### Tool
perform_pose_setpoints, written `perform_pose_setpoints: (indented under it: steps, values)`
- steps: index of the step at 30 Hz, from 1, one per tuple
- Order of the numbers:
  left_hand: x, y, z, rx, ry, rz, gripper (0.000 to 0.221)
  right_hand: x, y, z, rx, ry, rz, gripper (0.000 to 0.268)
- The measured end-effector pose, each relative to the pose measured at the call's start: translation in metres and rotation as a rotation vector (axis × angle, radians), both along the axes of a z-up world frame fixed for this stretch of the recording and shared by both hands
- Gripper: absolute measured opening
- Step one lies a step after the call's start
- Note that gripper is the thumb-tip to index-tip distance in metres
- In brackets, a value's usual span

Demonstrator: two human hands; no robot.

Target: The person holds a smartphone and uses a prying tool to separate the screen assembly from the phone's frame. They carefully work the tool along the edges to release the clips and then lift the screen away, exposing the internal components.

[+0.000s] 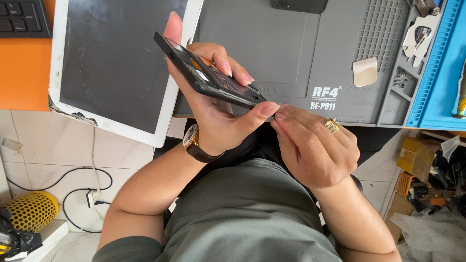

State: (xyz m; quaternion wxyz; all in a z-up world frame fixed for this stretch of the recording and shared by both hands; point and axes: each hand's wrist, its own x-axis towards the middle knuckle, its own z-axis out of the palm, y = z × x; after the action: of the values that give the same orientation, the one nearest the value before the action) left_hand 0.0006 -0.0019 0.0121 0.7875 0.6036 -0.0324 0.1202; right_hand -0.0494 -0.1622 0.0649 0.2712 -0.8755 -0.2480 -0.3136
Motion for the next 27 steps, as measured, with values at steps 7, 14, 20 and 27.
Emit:
perform_pose_setpoints:
  steps: [7, 14, 20, 27]
  values:
    - [0.0, -0.002, 0.003, 0.062, 0.006, 0.021, 0.134, 0.003, 0.0, 0.004, -0.113, -0.032, -0.029, 0.009]
    - [0.0, 0.001, -0.001, 0.031, -0.001, 0.01, 0.134, -0.006, -0.017, 0.014, -0.044, -0.003, 0.055, 0.01]
    - [0.003, 0.004, -0.003, -0.03, 0.033, 0.0, 0.132, -0.003, -0.037, 0.001, -0.071, 0.438, -0.258, 0.013]
    - [0.001, 0.003, -0.004, 0.012, -0.007, -0.006, 0.139, -0.005, -0.023, 0.004, -0.003, 0.307, -0.246, 0.012]
